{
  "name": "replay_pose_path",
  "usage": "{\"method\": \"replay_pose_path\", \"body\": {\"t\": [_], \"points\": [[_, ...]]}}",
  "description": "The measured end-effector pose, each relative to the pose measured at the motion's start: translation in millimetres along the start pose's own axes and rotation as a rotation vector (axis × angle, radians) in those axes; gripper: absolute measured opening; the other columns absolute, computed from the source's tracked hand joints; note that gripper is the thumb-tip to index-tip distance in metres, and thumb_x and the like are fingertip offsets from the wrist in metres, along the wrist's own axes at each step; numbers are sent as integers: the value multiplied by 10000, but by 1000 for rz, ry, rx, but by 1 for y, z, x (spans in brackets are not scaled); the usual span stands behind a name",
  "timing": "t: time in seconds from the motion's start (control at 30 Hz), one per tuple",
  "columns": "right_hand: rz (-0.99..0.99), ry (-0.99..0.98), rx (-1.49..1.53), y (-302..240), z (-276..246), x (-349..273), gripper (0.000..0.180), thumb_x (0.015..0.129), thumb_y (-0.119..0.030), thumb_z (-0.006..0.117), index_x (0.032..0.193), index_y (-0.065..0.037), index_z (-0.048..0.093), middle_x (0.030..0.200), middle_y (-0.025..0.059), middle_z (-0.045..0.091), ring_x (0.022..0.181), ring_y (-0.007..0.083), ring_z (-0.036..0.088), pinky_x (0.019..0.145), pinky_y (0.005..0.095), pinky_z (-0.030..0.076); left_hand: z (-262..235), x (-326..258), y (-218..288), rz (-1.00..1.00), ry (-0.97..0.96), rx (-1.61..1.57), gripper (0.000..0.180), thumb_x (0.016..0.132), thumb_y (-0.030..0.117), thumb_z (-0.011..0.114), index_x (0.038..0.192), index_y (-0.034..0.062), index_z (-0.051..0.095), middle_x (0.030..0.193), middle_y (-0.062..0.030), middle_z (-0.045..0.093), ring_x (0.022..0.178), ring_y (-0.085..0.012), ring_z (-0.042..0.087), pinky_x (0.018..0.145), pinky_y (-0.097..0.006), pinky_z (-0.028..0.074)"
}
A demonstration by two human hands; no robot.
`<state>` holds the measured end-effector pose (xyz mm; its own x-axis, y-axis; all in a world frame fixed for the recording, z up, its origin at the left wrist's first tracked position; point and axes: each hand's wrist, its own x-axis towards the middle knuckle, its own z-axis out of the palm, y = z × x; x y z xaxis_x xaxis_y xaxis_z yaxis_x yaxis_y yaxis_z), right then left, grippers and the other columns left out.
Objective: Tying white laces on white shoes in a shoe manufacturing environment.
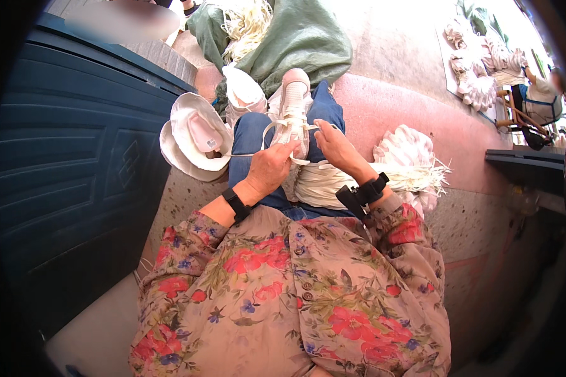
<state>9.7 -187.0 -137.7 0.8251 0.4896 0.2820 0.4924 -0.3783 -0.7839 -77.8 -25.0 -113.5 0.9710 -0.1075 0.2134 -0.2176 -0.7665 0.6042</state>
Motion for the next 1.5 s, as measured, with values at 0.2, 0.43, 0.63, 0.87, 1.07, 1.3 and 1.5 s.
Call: {"method": "replay_pose_path", "body": {"t": [0.2, 0.43, 0.63, 0.87, 1.07, 1.3, 1.5], "points": [[514, -268, 355, 5, -3, 1, 198, 819, -128, 501, 959, -2, 564, 672, 132, 539, 586, 253, 513, 565, 344, 398, 1, -3, 2, -40, 14, -64, 312, 734, 35, 511, 1040, 89, 537, 733, -130, 571, 653, -299, 569, 550, -368, 462], [301, -197, 205, -10, -3, 4, 152, 786, -105, 533, 875, 2, 595, 690, 125, 556, 646, 235, 535, 606, 312, 412, 1, -3, 4, -43, 38, -96, 293, 739, 33, 509, 1028, 74, 543, 764, -144, 581, 679, -302, 572, 572, -367, 464], [419, -208, 237, -4, 11, 8, 165, 761, -136, 548, 846, -3, 595, 795, 167, 555, 760, 285, 540, 697, 338, 418, 3, -3, 5, -38, 49, -109, 296, 730, 20, 514, 1021, 65, 542, 781, -150, 586, 689, -306, 573, 577, -364, 463], [392, -196, 113, 3, 16, 5, 184, 759, -168, 536, 806, 1, 589, 810, 175, 553, 771, 315, 537, 700, 364, 416, 6, -3, 6, -36, 72, -123, 285, 729, 13, 519, 1012, 49, 538, 783, -158, 586, 690, -309, 572, 574, -367, 457], [383, -148, 198, -1, 20, 6, 187, 756, -168, 539, 806, 6, 589, 794, 171, 568, 751, 306, 543, 685, 353, 421, 8, -4, 9, -36, 82, -133, 253, 738, 31, 527, 990, 28, 545, 799, -166, 588, 696, -312, 574, 581, -370, 459], [458, -149, 368, -7, 28, 9, 135, 756, -110, 534, 797, 11, 578, 761, 166, 582, 706, 296, 565, 645, 321, 436, 7, -3, 10, -54, 78, -139, 224, 756, 37, 514, 977, 20, 549, 818, -180, 590, 718, -319, 579, 602, -368, 467], [282, -94, 322, -14, 26, 6, 211, 740, -41, 536, 947, -3, 524, 780, 172, 583, 716, 302, 569, 662, 345, 448, 10, -4, 14, -77, 84, -145, 244, 748, 15, 499, 990, 0, 529, 843, -194, 586, 749, -334, 574, 626, -381, 468]]}}
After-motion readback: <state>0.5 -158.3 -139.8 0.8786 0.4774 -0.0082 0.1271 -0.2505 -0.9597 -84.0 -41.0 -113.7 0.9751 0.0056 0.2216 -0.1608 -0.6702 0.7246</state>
